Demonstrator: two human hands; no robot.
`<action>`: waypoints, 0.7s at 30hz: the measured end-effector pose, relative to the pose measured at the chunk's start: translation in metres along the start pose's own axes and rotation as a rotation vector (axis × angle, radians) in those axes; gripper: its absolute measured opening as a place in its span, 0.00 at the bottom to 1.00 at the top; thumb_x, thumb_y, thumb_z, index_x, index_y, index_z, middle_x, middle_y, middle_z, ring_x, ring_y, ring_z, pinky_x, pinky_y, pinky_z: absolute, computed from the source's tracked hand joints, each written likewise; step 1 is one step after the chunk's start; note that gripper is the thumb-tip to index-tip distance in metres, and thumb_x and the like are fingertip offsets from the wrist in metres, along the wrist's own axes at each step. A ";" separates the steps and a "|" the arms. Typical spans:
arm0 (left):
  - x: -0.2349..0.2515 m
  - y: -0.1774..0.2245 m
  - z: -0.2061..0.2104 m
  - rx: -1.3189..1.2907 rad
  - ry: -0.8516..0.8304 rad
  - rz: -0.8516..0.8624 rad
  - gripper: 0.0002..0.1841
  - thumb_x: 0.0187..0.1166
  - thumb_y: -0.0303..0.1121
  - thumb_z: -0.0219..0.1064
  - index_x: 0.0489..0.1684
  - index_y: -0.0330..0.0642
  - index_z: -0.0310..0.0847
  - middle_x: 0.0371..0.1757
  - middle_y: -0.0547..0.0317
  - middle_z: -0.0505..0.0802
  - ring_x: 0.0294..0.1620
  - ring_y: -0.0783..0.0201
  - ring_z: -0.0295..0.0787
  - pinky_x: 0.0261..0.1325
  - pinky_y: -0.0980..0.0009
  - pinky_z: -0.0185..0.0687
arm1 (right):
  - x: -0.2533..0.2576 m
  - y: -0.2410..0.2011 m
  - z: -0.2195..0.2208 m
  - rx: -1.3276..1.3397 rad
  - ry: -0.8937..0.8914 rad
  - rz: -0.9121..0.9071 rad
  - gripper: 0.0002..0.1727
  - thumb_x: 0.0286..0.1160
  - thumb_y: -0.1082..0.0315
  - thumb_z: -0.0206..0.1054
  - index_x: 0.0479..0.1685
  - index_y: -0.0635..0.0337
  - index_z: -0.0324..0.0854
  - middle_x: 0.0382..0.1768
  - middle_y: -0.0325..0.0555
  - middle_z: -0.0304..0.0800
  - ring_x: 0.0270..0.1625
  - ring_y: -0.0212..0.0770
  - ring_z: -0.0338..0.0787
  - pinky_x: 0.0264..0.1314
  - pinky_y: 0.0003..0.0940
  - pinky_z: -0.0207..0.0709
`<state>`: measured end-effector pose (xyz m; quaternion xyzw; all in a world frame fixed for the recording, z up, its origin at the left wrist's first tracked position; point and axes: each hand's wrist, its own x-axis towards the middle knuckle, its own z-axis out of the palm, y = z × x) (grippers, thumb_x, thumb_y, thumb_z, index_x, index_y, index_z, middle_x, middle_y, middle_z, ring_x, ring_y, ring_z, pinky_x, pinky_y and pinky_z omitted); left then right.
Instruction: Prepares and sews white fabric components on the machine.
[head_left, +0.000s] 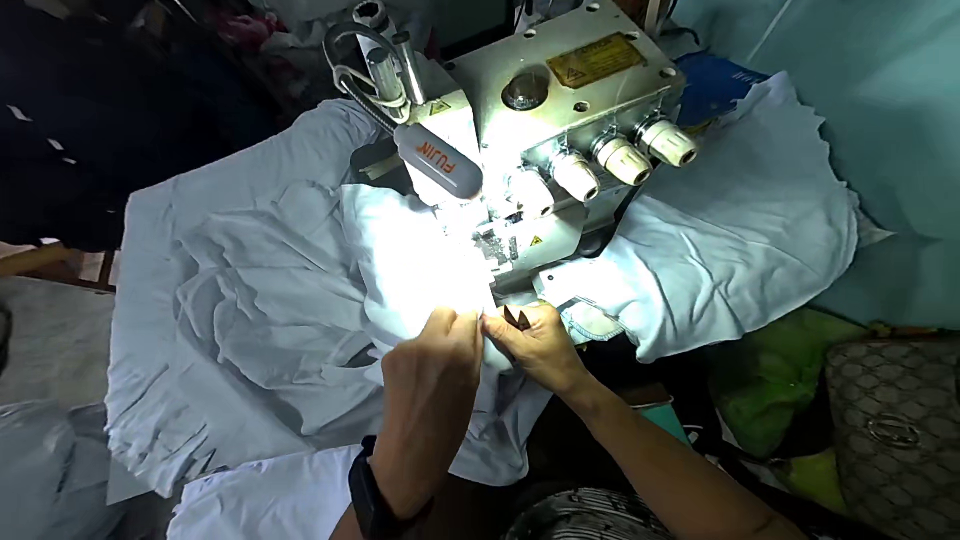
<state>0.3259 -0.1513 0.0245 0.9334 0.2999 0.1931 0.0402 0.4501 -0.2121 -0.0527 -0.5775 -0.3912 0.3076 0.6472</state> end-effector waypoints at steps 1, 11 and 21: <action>0.005 0.001 0.003 0.009 0.009 -0.010 0.09 0.77 0.28 0.66 0.33 0.35 0.93 0.23 0.52 0.85 0.18 0.56 0.82 0.16 0.63 0.71 | 0.000 -0.001 0.000 -0.003 0.005 0.005 0.18 0.74 0.72 0.68 0.13 0.57 0.78 0.13 0.22 0.70 0.19 0.10 0.67 0.24 0.08 0.61; -0.042 0.018 0.009 -0.136 0.035 -0.194 0.09 0.72 0.27 0.67 0.36 0.31 0.91 0.29 0.49 0.91 0.24 0.61 0.86 0.28 0.73 0.81 | -0.012 -0.020 -0.040 0.148 -0.360 0.220 0.17 0.70 0.71 0.70 0.13 0.46 0.76 0.13 0.17 0.73 0.18 0.09 0.69 0.21 0.09 0.62; -0.070 -0.004 0.023 -0.506 0.475 -0.109 0.06 0.86 0.39 0.66 0.42 0.50 0.83 0.44 0.71 0.91 0.54 0.79 0.85 0.72 0.72 0.71 | -0.023 -0.021 -0.036 0.312 -0.176 0.257 0.13 0.56 0.81 0.77 0.35 0.55 0.84 0.18 0.30 0.83 0.19 0.20 0.79 0.22 0.14 0.73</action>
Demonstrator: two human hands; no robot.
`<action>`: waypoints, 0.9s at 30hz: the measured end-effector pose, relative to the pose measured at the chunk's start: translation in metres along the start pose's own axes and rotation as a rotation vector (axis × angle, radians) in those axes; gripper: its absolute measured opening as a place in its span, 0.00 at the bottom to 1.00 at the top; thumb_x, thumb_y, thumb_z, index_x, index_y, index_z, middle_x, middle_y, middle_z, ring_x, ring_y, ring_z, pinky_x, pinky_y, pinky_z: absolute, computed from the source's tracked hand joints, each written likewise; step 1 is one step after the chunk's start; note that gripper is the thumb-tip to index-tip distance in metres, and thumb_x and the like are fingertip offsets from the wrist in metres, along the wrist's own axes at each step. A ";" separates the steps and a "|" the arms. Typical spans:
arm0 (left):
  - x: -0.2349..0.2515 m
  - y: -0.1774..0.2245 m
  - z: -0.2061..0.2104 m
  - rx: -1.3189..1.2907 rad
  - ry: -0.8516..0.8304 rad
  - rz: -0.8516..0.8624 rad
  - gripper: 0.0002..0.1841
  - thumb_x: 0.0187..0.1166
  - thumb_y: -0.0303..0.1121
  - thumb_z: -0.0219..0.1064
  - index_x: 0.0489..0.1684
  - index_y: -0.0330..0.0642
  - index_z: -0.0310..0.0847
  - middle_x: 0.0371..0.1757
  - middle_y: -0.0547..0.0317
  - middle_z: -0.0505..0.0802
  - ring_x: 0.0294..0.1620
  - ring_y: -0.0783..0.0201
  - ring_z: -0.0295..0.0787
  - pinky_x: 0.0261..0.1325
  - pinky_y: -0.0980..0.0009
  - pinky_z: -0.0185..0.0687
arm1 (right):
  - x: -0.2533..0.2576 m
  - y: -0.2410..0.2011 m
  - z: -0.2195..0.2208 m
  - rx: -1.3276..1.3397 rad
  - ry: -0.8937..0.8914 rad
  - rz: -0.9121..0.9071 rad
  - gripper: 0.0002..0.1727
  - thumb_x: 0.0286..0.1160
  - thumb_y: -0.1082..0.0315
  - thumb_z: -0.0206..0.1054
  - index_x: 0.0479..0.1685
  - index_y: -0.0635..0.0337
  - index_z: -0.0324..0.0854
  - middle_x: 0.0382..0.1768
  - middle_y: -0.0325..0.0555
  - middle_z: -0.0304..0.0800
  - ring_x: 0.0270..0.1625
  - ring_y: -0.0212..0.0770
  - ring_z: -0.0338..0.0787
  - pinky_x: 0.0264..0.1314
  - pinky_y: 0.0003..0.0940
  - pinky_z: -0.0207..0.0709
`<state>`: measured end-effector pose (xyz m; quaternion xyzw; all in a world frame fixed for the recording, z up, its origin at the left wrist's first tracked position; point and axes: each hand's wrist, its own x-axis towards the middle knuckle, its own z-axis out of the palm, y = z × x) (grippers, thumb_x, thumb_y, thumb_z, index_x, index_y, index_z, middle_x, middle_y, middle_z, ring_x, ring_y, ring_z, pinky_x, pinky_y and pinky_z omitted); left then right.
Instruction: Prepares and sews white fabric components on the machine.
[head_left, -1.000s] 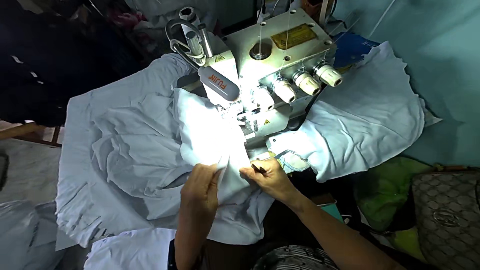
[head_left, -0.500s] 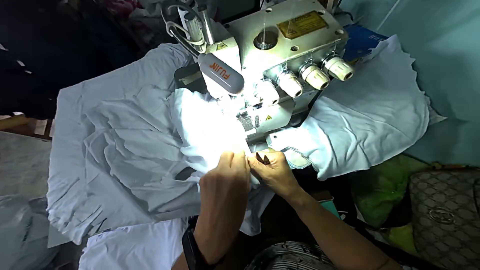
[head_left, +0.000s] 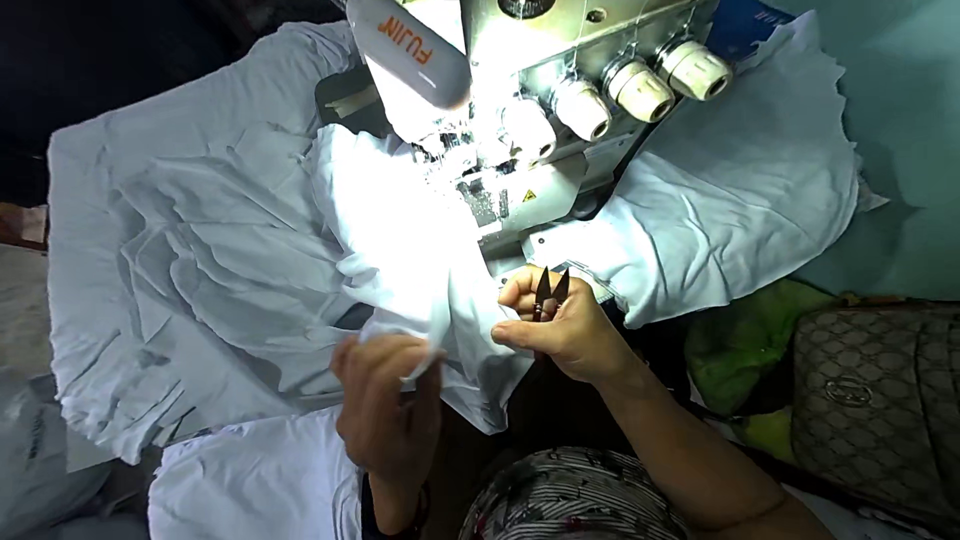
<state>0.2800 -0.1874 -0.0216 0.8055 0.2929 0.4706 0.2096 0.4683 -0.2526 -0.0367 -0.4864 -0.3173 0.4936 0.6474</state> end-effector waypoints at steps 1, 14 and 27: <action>0.000 0.008 0.002 -0.013 -0.050 0.065 0.06 0.87 0.39 0.65 0.43 0.49 0.82 0.44 0.70 0.90 0.52 0.78 0.85 0.71 0.72 0.70 | -0.004 -0.002 0.000 -0.013 -0.016 0.000 0.18 0.59 0.81 0.75 0.49 0.57 0.84 0.21 0.30 0.88 0.19 0.20 0.82 0.22 0.14 0.76; -0.023 0.010 0.033 -0.002 -0.050 0.043 0.09 0.87 0.37 0.64 0.42 0.45 0.87 0.40 0.62 0.89 0.48 0.73 0.82 0.68 0.70 0.64 | -0.014 0.006 -0.005 -0.066 -0.043 0.038 0.28 0.65 0.79 0.72 0.70 0.62 0.80 0.17 0.26 0.84 0.17 0.17 0.78 0.22 0.13 0.74; 0.001 0.017 0.029 0.036 -0.190 0.110 0.11 0.88 0.32 0.59 0.39 0.37 0.83 0.38 0.55 0.92 0.42 0.70 0.86 0.52 0.84 0.78 | -0.002 0.008 -0.010 0.012 0.025 -0.119 0.16 0.54 0.82 0.76 0.37 0.53 0.81 0.24 0.25 0.86 0.24 0.19 0.82 0.28 0.15 0.76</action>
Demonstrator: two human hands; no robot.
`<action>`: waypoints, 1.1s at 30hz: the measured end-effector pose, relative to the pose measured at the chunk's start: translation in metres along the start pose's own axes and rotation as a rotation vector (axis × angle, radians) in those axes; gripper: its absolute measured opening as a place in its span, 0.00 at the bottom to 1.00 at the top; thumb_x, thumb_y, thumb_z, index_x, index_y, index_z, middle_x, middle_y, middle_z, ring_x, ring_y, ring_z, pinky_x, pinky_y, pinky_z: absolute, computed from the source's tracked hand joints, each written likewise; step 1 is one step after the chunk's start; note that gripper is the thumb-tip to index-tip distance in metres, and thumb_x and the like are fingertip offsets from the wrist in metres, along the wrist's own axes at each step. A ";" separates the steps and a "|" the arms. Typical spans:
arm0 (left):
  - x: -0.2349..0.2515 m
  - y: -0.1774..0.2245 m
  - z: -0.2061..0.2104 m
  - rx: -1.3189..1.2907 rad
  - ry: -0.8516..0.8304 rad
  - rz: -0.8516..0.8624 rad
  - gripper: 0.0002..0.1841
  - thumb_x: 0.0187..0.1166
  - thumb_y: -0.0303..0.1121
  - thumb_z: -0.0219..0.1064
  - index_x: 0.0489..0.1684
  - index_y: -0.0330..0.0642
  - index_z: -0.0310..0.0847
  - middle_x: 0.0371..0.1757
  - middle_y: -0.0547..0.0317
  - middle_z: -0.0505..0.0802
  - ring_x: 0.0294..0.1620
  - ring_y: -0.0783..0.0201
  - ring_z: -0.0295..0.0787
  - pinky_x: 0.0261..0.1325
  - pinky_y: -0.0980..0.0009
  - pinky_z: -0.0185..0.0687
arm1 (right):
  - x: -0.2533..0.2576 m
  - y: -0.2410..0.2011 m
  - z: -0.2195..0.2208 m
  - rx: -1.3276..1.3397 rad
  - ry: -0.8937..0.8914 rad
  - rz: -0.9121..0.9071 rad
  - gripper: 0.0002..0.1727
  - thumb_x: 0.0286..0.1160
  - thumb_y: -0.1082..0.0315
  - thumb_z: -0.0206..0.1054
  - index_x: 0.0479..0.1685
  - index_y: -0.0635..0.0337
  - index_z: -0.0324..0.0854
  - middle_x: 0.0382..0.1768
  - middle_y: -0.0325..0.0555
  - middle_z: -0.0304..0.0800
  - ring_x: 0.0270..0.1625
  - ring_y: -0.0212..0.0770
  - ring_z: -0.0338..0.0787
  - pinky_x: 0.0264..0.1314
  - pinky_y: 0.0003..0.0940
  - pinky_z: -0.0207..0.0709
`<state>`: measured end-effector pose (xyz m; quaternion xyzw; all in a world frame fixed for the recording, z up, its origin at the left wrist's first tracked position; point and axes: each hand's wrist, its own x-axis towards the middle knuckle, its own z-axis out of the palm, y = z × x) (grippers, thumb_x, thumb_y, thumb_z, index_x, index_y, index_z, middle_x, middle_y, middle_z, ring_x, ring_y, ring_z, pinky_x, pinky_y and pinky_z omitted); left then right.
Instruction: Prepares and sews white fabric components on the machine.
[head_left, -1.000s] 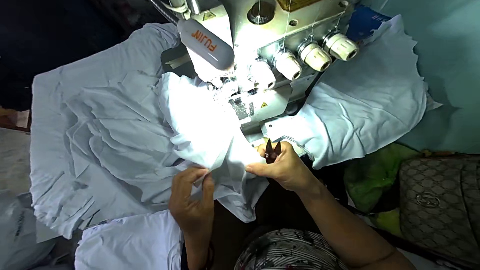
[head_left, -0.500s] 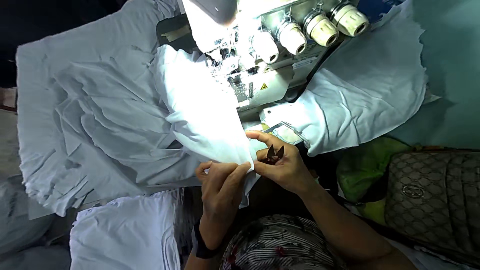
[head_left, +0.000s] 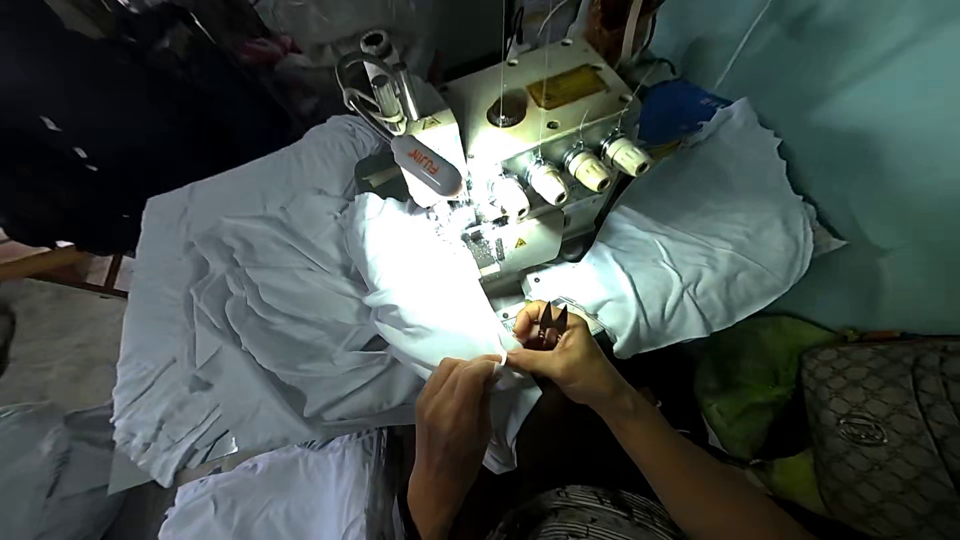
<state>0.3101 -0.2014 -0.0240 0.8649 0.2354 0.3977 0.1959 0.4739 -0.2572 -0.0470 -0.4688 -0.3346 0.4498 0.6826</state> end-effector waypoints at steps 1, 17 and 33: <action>0.002 -0.001 0.000 0.030 -0.004 -0.004 0.11 0.88 0.32 0.60 0.39 0.37 0.85 0.37 0.55 0.92 0.41 0.69 0.86 0.51 0.82 0.78 | 0.001 -0.001 0.002 0.009 0.016 0.012 0.16 0.55 0.82 0.76 0.39 0.54 0.81 0.24 0.26 0.89 0.24 0.19 0.84 0.27 0.15 0.77; 0.001 -0.003 0.007 0.137 0.082 0.037 0.06 0.83 0.33 0.68 0.39 0.44 0.90 0.33 0.58 0.89 0.41 0.67 0.83 0.71 0.60 0.59 | -0.008 -0.006 0.008 -0.293 -0.083 -0.145 0.28 0.64 0.76 0.73 0.69 0.71 0.77 0.23 0.27 0.84 0.26 0.13 0.79 0.34 0.09 0.75; 0.009 -0.066 0.009 0.438 0.174 0.006 0.15 0.76 0.31 0.63 0.60 0.49 0.78 0.77 0.37 0.78 0.89 0.36 0.57 0.85 0.34 0.41 | 0.024 0.010 0.012 -0.538 -0.055 -0.370 0.08 0.71 0.75 0.67 0.32 0.71 0.90 0.25 0.44 0.91 0.28 0.19 0.85 0.36 0.12 0.77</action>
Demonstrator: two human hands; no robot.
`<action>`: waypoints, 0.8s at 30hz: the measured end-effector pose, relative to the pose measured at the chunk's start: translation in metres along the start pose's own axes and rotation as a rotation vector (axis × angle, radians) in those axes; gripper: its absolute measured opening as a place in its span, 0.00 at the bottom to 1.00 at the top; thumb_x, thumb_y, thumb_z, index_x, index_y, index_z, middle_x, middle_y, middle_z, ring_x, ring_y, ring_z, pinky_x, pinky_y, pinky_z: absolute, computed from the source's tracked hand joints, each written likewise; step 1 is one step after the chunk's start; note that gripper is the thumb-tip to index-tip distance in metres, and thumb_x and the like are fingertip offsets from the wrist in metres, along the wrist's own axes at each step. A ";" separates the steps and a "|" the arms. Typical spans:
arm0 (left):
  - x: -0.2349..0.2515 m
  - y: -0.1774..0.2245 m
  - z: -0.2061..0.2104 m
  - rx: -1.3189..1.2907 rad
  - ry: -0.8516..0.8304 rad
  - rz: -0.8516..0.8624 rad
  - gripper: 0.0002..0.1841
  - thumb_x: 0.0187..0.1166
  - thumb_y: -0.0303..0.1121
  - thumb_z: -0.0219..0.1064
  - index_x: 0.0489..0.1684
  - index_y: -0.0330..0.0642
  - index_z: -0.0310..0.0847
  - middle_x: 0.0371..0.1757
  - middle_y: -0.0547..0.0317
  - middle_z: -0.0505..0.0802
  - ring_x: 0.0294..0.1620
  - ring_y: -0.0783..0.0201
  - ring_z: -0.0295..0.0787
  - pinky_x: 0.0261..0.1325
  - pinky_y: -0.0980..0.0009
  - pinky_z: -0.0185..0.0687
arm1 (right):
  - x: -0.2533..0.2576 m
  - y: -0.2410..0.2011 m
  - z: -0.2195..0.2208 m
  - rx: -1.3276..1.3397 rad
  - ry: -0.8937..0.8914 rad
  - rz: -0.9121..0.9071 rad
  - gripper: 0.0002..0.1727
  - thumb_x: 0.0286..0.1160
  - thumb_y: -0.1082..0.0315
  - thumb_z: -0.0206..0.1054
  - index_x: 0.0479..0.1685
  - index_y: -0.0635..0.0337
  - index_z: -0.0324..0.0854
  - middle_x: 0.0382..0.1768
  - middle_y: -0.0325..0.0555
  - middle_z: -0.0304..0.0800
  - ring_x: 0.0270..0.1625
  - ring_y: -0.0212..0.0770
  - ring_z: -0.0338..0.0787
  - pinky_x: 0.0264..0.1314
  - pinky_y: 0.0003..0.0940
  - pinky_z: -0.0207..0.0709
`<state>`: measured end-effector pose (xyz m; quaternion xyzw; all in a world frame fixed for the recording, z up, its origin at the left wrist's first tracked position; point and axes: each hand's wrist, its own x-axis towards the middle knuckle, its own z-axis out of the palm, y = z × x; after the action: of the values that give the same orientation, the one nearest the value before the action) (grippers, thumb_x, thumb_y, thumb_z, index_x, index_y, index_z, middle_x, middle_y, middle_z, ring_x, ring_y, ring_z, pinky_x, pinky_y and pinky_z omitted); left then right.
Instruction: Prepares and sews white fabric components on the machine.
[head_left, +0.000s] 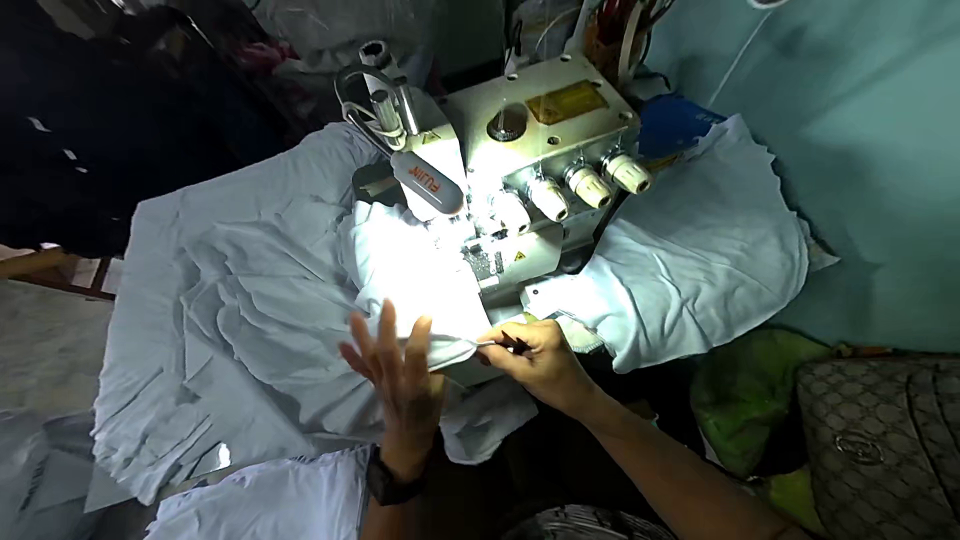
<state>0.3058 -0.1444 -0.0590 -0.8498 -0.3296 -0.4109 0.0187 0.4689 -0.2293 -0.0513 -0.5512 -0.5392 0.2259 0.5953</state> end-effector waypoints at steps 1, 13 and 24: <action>0.015 -0.004 -0.009 -0.054 -0.071 0.068 0.13 0.74 0.25 0.63 0.54 0.46 0.87 0.69 0.40 0.87 0.83 0.37 0.70 0.83 0.32 0.48 | 0.007 0.001 0.003 0.016 0.020 0.002 0.09 0.71 0.75 0.67 0.32 0.71 0.91 0.25 0.45 0.92 0.29 0.20 0.87 0.37 0.13 0.80; 0.113 -0.055 0.005 -0.235 -0.405 0.078 0.21 0.67 0.10 0.53 0.52 0.27 0.90 0.64 0.39 0.92 0.73 0.41 0.85 0.82 0.40 0.66 | 0.012 0.038 0.025 -0.219 0.197 -0.188 0.10 0.74 0.71 0.68 0.35 0.66 0.94 0.25 0.46 0.93 0.24 0.29 0.88 0.30 0.23 0.81; 0.132 -0.055 0.016 -0.178 -0.334 -0.255 0.22 0.77 0.13 0.51 0.62 0.32 0.88 0.74 0.41 0.87 0.81 0.40 0.76 0.83 0.43 0.62 | 0.005 0.040 0.003 -0.099 -0.032 0.009 0.38 0.79 0.33 0.56 0.35 0.64 0.89 0.17 0.34 0.77 0.21 0.23 0.70 0.27 0.23 0.66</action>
<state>0.3440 -0.0245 0.0107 -0.8557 -0.3954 -0.2911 -0.1630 0.4808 -0.2120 -0.0859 -0.5785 -0.5567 0.2103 0.5579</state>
